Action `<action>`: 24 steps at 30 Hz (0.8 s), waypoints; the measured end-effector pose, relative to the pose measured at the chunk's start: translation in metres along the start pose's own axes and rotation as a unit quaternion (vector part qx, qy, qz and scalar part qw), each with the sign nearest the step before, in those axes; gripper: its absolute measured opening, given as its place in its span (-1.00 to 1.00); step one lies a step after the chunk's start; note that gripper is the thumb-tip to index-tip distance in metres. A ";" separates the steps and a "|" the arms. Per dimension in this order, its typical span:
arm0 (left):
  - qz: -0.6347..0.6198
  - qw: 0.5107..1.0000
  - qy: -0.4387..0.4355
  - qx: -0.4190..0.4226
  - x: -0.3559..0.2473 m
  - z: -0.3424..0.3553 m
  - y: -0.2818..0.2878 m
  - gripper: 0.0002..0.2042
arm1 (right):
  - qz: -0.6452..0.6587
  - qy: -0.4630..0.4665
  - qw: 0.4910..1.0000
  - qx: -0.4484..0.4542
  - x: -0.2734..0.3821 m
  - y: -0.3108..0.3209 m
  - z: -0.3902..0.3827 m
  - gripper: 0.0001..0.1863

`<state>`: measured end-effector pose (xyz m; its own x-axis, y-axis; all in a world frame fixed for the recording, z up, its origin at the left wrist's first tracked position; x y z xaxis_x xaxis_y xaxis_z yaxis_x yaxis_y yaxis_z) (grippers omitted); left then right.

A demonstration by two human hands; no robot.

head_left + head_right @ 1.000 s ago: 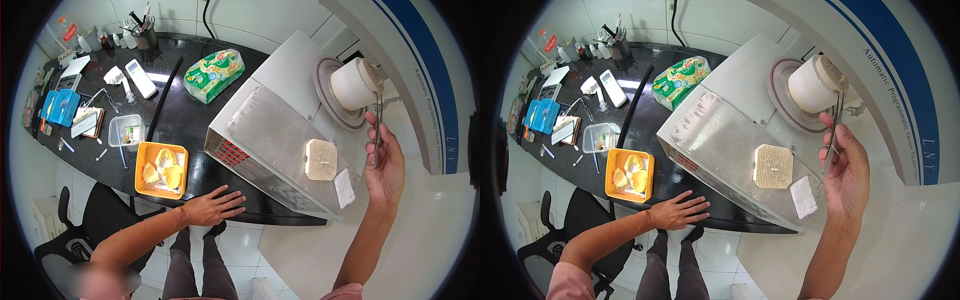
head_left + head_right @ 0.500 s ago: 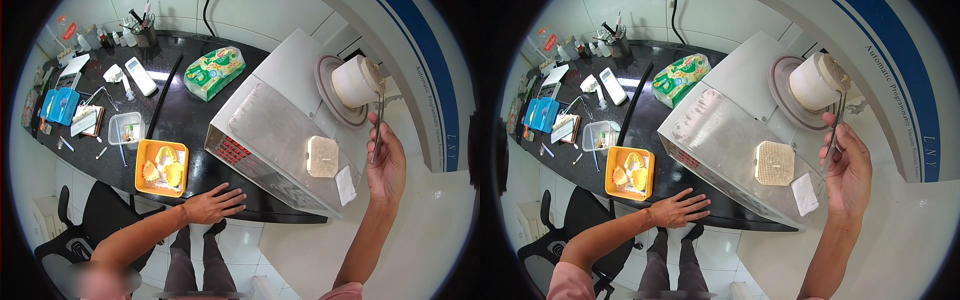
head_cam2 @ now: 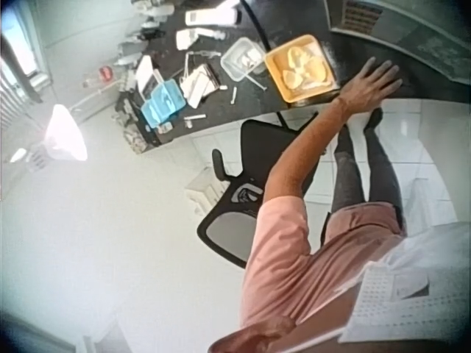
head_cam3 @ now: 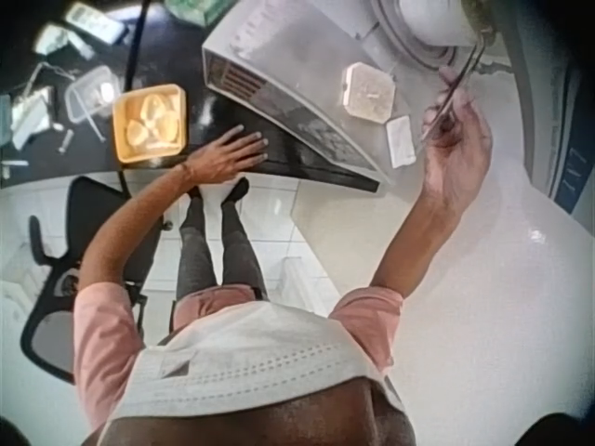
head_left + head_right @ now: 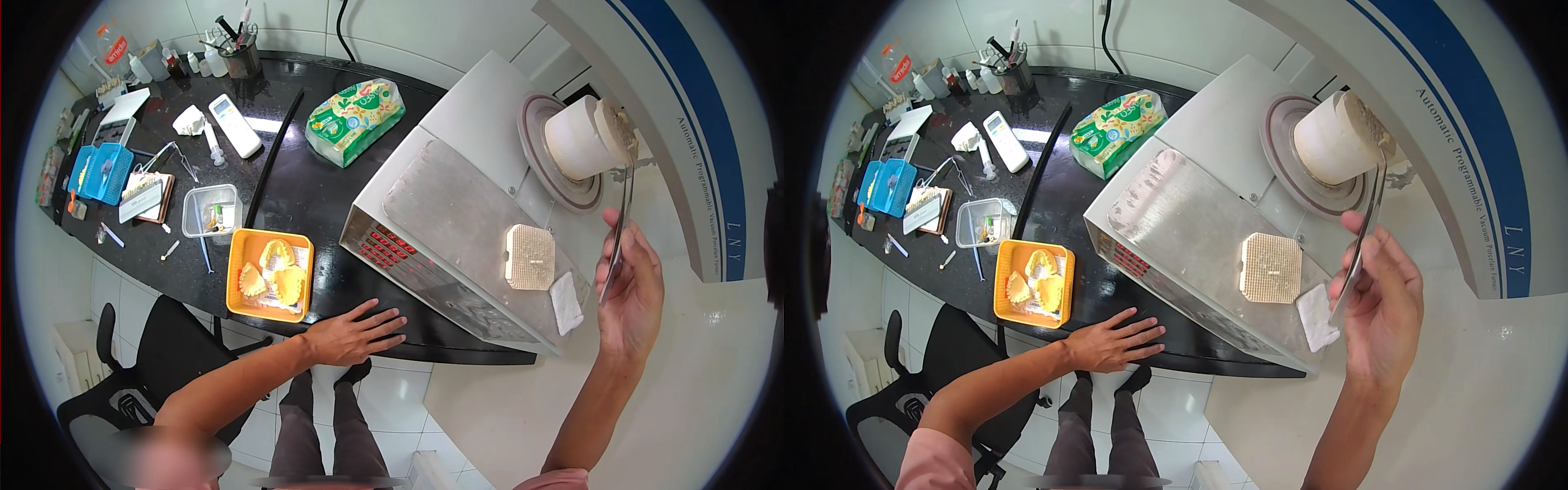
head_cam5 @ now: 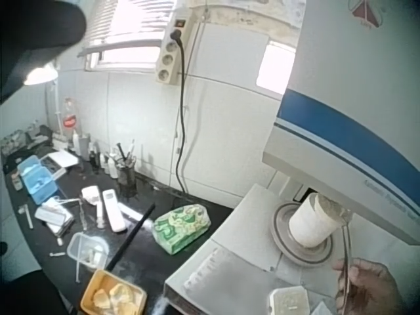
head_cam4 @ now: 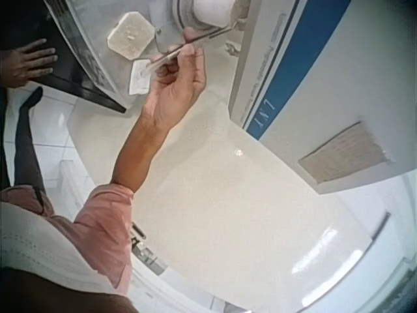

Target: Applying stain and glaze to a dental crown using a brush and a porcelain furnace.

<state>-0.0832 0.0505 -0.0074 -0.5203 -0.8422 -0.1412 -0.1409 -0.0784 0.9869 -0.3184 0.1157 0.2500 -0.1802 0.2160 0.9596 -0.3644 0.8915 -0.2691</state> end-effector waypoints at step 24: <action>0.030 0.999 0.005 -0.039 0.001 -0.003 0.006 -0.28 | 0.011 -0.184 0.982 0.040 -0.115 -0.047 -0.103 -0.69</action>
<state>-0.0817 0.0477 -0.0017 -0.5168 -0.8523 -0.0807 -0.0439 -0.0678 0.9967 -0.1868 0.0897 0.1606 -0.5018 0.0635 0.8627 -0.4250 0.8505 -0.3098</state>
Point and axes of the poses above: each hand's wrist, its own z-axis towards the middle knuckle, its own y-axis out of the back of the hand, x = y × z, the point moved 10 cm from there along z, towards the middle knuckle, and after that the axes turned 11 degrees about z, right-handed, at the moved point
